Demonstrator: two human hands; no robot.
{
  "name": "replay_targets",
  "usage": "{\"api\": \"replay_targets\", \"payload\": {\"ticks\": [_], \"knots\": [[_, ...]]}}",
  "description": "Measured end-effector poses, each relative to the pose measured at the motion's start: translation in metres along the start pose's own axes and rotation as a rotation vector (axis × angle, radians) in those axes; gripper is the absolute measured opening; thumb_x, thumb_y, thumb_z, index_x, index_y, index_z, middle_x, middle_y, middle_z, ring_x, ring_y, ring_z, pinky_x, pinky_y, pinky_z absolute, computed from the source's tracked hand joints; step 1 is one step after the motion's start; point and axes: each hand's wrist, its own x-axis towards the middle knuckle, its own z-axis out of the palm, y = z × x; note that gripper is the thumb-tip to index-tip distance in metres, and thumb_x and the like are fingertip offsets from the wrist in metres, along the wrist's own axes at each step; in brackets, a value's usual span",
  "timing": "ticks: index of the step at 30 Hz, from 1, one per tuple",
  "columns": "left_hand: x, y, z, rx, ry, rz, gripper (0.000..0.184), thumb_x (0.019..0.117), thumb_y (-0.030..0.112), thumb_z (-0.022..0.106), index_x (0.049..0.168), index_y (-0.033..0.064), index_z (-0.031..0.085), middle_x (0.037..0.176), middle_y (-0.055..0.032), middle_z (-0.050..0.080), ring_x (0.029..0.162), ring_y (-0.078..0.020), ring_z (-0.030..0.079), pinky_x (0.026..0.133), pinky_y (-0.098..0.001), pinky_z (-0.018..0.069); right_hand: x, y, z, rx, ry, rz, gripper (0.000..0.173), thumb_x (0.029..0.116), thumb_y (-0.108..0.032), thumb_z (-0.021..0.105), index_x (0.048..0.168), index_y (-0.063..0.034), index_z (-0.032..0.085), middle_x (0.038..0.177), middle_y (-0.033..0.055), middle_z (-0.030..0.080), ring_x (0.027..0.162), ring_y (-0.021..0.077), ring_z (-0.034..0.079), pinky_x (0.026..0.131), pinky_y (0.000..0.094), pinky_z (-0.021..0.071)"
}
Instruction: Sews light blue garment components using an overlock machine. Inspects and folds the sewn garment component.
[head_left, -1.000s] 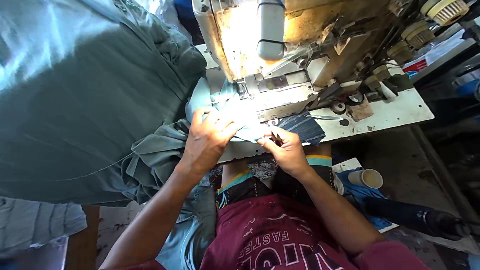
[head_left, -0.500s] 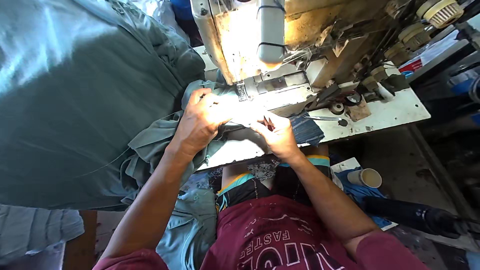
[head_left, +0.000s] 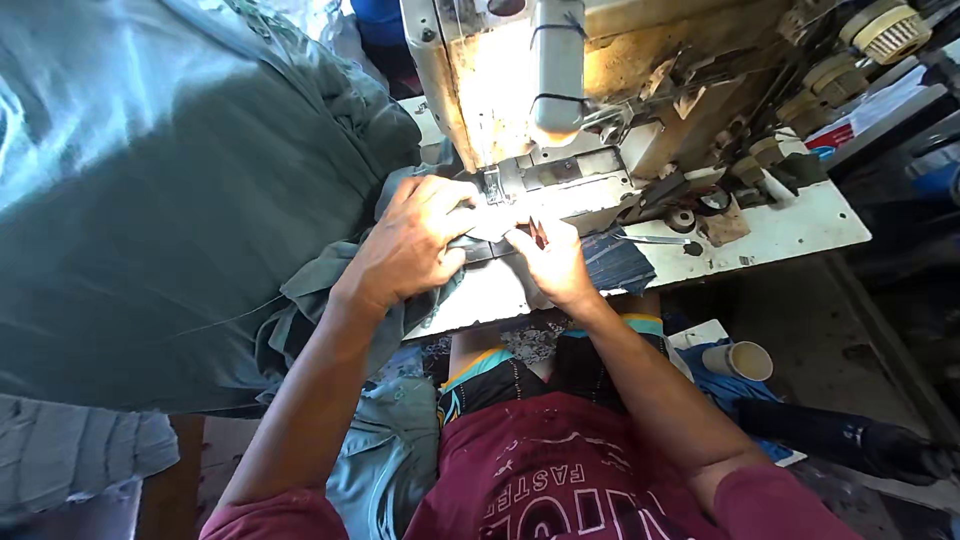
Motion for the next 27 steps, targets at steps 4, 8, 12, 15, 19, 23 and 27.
{"api": "replay_targets", "payload": {"ticks": [4, 8, 12, 15, 19, 23, 27], "knots": [[0.001, 0.000, -0.016, 0.039, -0.099, -0.113, 0.059, 0.0943, 0.072, 0.049, 0.100, 0.0189, 0.074, 0.138, -0.0097, 0.057, 0.133, -0.0335, 0.049, 0.107, -0.0607, 0.0378, -0.005, 0.001, -0.001, -0.006, -0.019, 0.013, 0.015, 0.0991, -0.008, 0.066, 0.114, -0.0072, 0.070, 0.095, 0.0058, 0.070, 0.075, 0.0123, 0.065, 0.065, 0.0294, 0.0578], [-0.011, -0.034, -0.044, 0.168, -0.164, -0.293, 0.065, 0.0980, 0.070, 0.042, 0.099, 0.0124, 0.072, 0.142, -0.0170, 0.055, 0.132, -0.0450, 0.048, 0.100, -0.0703, 0.0384, -0.009, 0.003, -0.006, -0.002, -0.042, 0.024, 0.013, 0.0992, -0.010, 0.067, 0.112, -0.0084, 0.070, 0.093, 0.0050, 0.070, 0.070, 0.0126, 0.064, 0.060, 0.0295, 0.0565], [-0.029, -0.050, -0.074, 0.104, -0.120, -0.312, 0.056, 0.0957, 0.064, 0.054, 0.089, 0.0100, 0.068, 0.139, -0.0166, 0.055, 0.131, -0.0434, 0.047, 0.100, -0.0670, 0.0397, -0.009, 0.003, -0.011, -0.013, -0.074, 0.001, 0.015, 0.0998, -0.010, 0.066, 0.115, -0.0084, 0.070, 0.096, 0.0057, 0.070, 0.075, 0.0137, 0.065, 0.065, 0.0313, 0.0576], [-0.033, -0.021, -0.087, -0.135, 0.026, -0.167, 0.036, 0.0967, 0.042, 0.065, 0.081, 0.0103, 0.062, 0.139, -0.0099, 0.057, 0.132, -0.0265, 0.053, 0.106, -0.0484, 0.0471, 0.004, 0.004, -0.012, 0.000, -0.110, -0.004, 0.016, 0.0996, -0.011, 0.066, 0.115, -0.0059, 0.070, 0.098, 0.0064, 0.071, 0.082, 0.0125, 0.067, 0.074, 0.0305, 0.0586], [-0.038, 0.036, -0.077, -0.411, 0.146, -0.006, 0.023, 0.0970, 0.022, 0.065, 0.079, 0.0087, 0.063, 0.118, -0.0079, 0.070, 0.106, -0.0182, 0.068, 0.088, -0.0385, 0.0598, 0.011, -0.007, -0.025, 0.100, -0.349, -0.052, 0.013, 0.0985, -0.009, 0.066, 0.108, -0.0025, 0.072, 0.094, 0.0065, 0.072, 0.082, 0.0106, 0.068, 0.077, 0.0296, 0.0597], [-0.040, 0.075, -0.048, -0.482, 0.165, 0.074, 0.023, 0.0924, 0.017, 0.069, 0.071, 0.0117, 0.063, 0.095, -0.0003, 0.071, 0.084, -0.0095, 0.068, 0.069, -0.0280, 0.0588, -0.015, -0.044, -0.042, 0.132, -0.509, -0.082, 0.011, 0.0963, -0.005, 0.069, 0.107, -0.0042, 0.074, 0.092, 0.0038, 0.069, 0.070, 0.0093, 0.061, 0.062, 0.0259, 0.0550], [-0.036, 0.089, 0.000, -0.347, 0.290, 0.017, 0.029, 0.0886, 0.040, 0.080, 0.094, 0.0122, 0.073, 0.088, -0.0008, 0.069, 0.081, -0.0116, 0.066, 0.070, -0.0315, 0.0562, -0.040, -0.037, -0.039, 0.078, -0.384, -0.235, 0.013, 0.0960, -0.001, 0.067, 0.105, -0.0034, 0.076, 0.117, 0.0067, 0.072, 0.109, 0.0138, 0.069, 0.095, 0.0333, 0.0599]]}}
